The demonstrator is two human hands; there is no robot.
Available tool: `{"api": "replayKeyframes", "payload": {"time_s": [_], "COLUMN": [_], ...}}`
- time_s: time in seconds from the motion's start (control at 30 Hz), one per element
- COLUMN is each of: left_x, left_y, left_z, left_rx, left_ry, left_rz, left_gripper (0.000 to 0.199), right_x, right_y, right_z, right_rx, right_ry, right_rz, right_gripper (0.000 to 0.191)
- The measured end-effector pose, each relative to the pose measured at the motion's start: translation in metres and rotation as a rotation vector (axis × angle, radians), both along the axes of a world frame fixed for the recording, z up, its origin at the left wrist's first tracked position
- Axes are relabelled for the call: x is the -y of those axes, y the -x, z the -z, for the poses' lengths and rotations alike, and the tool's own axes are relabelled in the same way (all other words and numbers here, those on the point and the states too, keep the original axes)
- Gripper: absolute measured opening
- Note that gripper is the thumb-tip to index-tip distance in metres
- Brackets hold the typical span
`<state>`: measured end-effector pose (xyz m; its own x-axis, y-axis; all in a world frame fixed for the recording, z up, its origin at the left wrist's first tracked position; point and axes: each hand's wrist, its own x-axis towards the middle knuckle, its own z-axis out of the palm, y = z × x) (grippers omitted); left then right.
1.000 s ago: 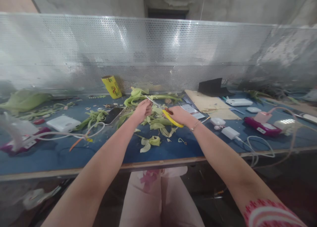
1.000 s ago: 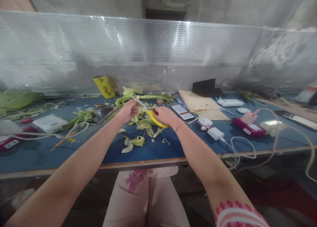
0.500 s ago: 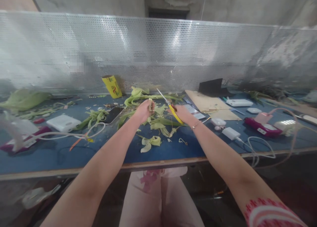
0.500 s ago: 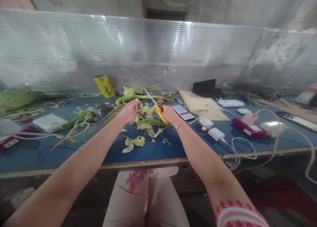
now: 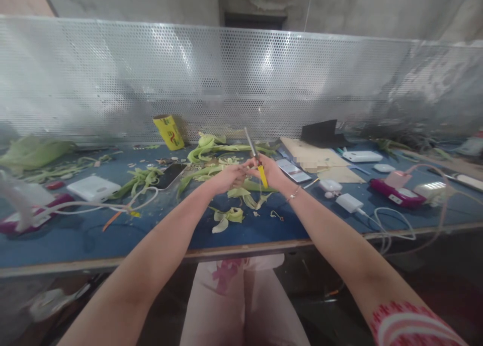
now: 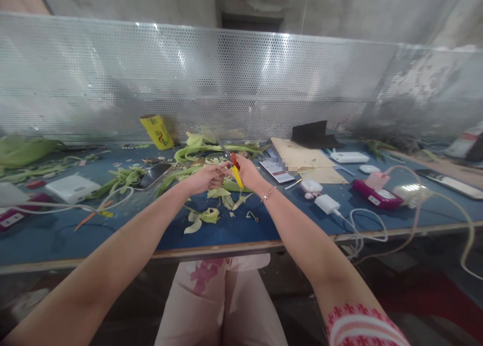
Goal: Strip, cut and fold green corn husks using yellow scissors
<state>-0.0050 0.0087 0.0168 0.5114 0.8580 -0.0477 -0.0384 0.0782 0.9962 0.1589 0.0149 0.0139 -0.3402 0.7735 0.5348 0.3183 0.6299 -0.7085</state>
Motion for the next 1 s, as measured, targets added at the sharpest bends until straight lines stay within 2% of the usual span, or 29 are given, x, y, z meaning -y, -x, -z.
{"api": "replayKeyframes", "payload": {"time_s": [0.2,0.37,0.53,0.7,0.83,1.0], "left_x": [0.000,-0.003,-0.007,-0.013,-0.014,-0.011], "left_y": [0.001,-0.002,-0.006,-0.012,-0.014,-0.015], "left_z": [-0.002,-0.002,0.001,0.014,0.017,0.014], "left_rx": [0.087,0.230,0.374,0.289,0.184,0.085], "left_ry": [0.087,0.006,-0.074,-0.365,-0.464,-0.566], "left_rz": [-0.009,-0.148,-0.211,-0.336,-0.390,-0.451], "left_gripper": [0.013,0.013,0.024,0.029,0.034,0.022], "right_x": [-0.005,-0.009,-0.009,-0.012,-0.011,-0.009], "right_y": [-0.004,-0.001,0.011,0.020,0.024,0.028], "right_z": [0.002,0.005,0.006,0.009,0.010,0.009], "right_rx": [0.030,-0.145,-0.611,-0.922,-0.915,-0.796], "right_ry": [-0.014,0.002,0.214,0.392,0.505,0.559], "right_rz": [0.065,0.146,-0.021,-0.178,-0.210,-0.218], "right_gripper": [0.030,0.034,0.042,0.043,0.041,0.036]}}
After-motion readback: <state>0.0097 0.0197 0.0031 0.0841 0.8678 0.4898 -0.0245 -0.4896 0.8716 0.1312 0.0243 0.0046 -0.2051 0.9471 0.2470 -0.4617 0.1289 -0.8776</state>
